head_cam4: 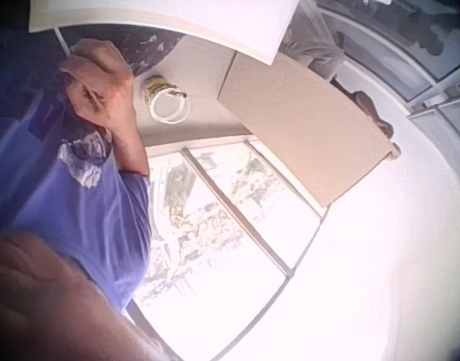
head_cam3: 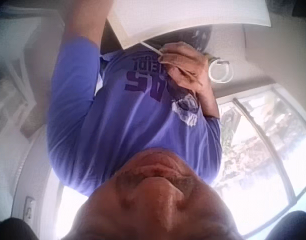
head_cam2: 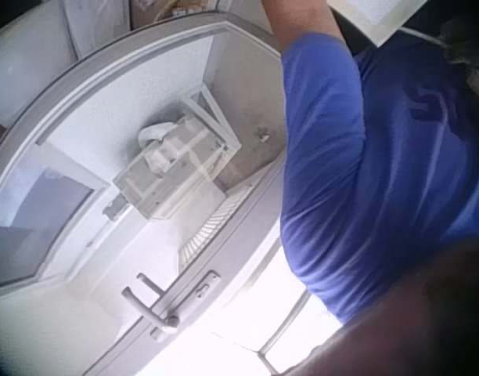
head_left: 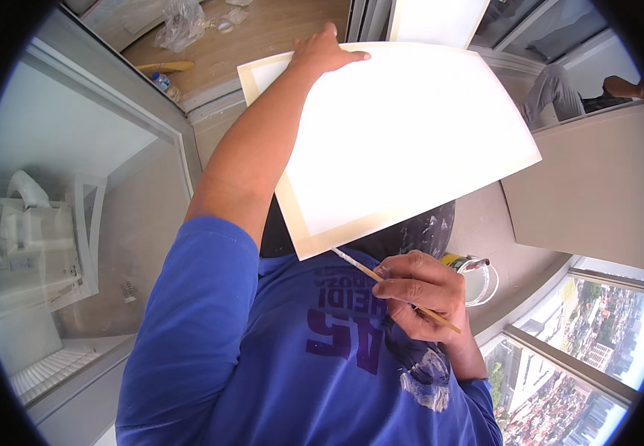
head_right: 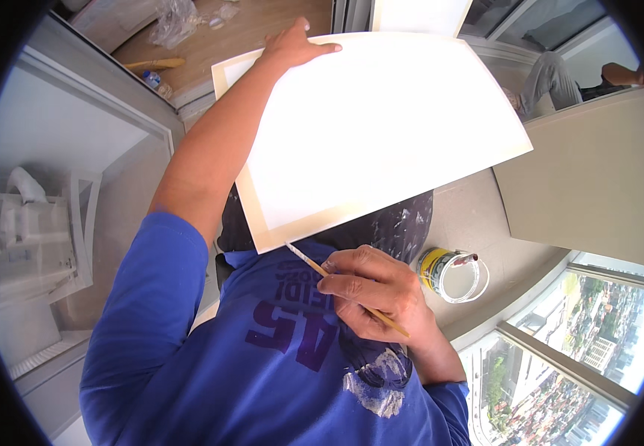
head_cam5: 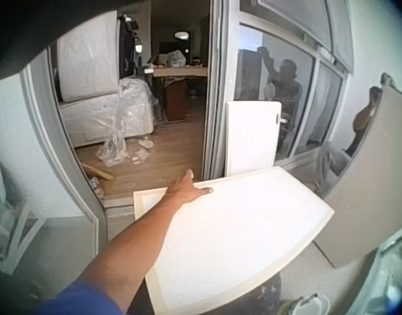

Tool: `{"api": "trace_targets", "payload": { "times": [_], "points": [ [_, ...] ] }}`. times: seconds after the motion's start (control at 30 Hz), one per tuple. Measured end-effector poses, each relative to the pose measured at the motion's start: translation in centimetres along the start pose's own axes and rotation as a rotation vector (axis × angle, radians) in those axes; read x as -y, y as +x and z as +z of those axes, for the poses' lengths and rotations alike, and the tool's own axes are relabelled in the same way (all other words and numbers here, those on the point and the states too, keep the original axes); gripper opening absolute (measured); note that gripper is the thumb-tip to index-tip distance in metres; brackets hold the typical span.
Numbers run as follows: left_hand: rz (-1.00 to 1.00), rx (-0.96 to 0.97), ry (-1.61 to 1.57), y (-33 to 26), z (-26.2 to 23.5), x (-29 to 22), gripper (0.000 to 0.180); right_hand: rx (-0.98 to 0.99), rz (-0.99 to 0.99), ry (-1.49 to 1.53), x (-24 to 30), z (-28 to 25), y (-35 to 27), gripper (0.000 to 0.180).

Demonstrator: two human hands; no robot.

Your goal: The person paints the edge of a white cabinet door using a thin brush, dipping it into a bucket of paint, and then turns the door over to paint the other edge.

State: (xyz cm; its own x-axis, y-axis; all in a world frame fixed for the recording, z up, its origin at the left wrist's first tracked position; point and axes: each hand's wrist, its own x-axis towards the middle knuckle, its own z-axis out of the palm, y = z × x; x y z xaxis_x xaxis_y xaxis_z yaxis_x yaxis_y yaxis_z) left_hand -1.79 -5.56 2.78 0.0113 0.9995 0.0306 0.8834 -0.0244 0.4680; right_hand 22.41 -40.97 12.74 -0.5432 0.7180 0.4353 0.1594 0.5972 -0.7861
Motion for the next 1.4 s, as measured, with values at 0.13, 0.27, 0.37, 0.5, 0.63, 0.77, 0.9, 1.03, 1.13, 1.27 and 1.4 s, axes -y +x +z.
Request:
{"api": "trace_targets", "payload": {
  "times": [0.13, 0.27, 0.37, 0.5, 0.63, 0.77, 0.9, 1.03, 1.13, 1.27, 1.4],
  "points": [
    [-0.044, 0.088, -0.005, -0.3, -0.7, -2.7, 0.108, -0.103, 0.061, 0.092, 0.2, -2.0, -0.6, 0.025],
    [-0.065, 0.053, -0.002, -0.5, -1.2, -2.8, 0.109, -0.14, 0.074, 0.143, 0.3, -3.5, -0.3, 0.023],
    [-0.03, 0.054, -0.026, -0.3, -0.8, -2.6, 0.109, -0.159, 0.061, 0.163, -0.1, -3.6, -0.2, 0.021],
    [-0.039, 0.061, -0.015, -0.9, -1.0, -3.4, 0.109, -0.182, 0.088, 0.162, 0.0, -3.1, -0.8, 0.023],
    [-0.052, 0.062, 0.015, -0.6, -1.4, -3.0, 0.111, -0.192, 0.069, 0.164, 0.1, -2.6, -0.7, 0.018],
    [-0.055, -0.001, -0.061, 0.0, -1.0, -0.5, 0.111, -0.221, 0.047, 0.062, -0.2, -1.5, 0.4, 0.018],
    [-0.028, 0.005, -0.009, 0.1, 0.3, -0.3, 0.112, -0.213, 0.052, -0.1, -0.7, 0.5, -0.4, 0.021],
    [-0.029, 0.071, -0.119, -2.7, -3.2, -3.8, 0.118, -0.211, 0.022, -0.093, -1.1, 2.1, -2.2, 0.023],
    [-0.007, 0.037, -0.122, -2.5, -3.1, -2.8, 0.115, -0.154, -0.028, -0.055, -1.3, 2.5, -1.8, 0.021],
    [-0.007, 0.027, -0.114, -2.1, -2.7, -2.4, 0.114, -0.11, -0.088, -0.027, -1.5, 2.6, -1.1, 0.02],
    [0.005, 0.048, -0.146, -2.1, -2.9, -2.4, 0.112, -0.09, -0.089, -0.033, -1.7, 2.9, -0.7, 0.02]
  ]
}}
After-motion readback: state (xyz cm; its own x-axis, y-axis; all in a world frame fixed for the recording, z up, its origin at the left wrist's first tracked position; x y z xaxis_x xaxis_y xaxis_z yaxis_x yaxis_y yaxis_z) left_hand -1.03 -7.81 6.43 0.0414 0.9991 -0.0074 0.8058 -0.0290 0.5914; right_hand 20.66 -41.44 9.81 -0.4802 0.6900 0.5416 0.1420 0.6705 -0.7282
